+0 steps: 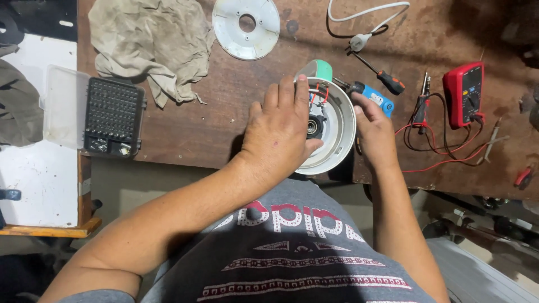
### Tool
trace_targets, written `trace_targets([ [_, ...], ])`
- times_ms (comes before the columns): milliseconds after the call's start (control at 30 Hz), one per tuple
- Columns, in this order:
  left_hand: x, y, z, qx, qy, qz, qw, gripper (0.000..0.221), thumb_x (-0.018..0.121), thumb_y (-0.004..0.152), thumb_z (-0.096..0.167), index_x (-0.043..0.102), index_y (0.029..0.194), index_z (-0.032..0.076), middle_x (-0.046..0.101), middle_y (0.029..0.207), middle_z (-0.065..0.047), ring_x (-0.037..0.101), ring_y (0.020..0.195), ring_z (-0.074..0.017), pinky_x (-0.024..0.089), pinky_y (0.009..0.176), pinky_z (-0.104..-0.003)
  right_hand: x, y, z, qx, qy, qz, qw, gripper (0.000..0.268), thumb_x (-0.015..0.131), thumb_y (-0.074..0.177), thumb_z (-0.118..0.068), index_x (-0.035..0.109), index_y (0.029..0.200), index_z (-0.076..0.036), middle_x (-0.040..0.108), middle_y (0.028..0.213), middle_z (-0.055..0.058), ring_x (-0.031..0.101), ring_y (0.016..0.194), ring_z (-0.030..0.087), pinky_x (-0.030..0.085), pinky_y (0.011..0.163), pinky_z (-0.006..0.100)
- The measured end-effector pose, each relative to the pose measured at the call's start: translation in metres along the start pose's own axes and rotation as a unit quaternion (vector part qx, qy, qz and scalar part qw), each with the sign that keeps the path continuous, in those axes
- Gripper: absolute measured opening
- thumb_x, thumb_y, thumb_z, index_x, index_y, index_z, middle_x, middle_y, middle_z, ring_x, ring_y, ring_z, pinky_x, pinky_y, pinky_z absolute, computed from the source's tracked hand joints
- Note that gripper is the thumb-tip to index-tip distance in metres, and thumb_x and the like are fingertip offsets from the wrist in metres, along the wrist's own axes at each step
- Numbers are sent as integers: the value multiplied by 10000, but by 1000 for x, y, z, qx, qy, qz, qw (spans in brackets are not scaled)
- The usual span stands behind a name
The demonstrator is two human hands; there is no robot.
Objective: The person disassembles a white electric kettle with a green handle, removes the lid, and uses pliers and a screwdriver to manipulate internal wires and components at the base. The person adjusts and repositions wires inside the kettle base throughout the clip.
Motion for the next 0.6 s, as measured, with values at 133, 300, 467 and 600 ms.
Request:
trace_targets([
  [133, 4, 7, 6, -25, -7, -13, 1000, 1479, 812, 730, 1115, 528, 1754, 86, 629, 1610, -114, 628, 1201, -231, 613, 799, -393, -10, -27, 35, -4, -6, 1, 1000, 407, 687, 1153, -225, 773, 1539, -129, 824, 1503, 3, 704, 1382, 101, 528, 1229, 326],
  [300, 10, 16, 10, -60, -58, -40, 996, 1515, 934, 686, 1026, 489, 1764, 58, 607, 1643, -140, 653, 1293, -309, 684, 829, -465, -25, -42, 86, 78, -101, -1, 992, 463, 758, 1083, -309, 794, 1530, -197, 856, 1465, 16, 753, 1359, 166, 526, 1191, 365],
  [467, 14, 18, 3, -97, -171, -102, 975, 1496, 1054, 761, 834, 372, 1823, 31, 494, 1793, -247, 530, 1539, -478, 625, 1033, -663, -41, -28, 112, 17, -191, -46, 980, 465, 754, 1085, -335, 772, 1533, -212, 814, 1491, 71, 758, 1337, 301, 565, 1082, 461],
  [600, 8, 11, -13, -118, -232, -112, 959, 1385, 1114, 749, 664, 433, 1809, 87, 426, 1864, -167, 450, 1631, -467, 547, 1149, -698, -20, 2, 116, -257, -287, -90, 918, 428, 852, 1040, -272, 764, 1409, -74, 805, 1403, 156, 703, 1326, 423, 543, 1148, 550],
])
Point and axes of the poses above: each hand's wrist, its own y-axis towards the middle knuckle, its own x-axis out of the palm, z = x × y, the point moved 3 cm from there along y, towards the middle knuckle
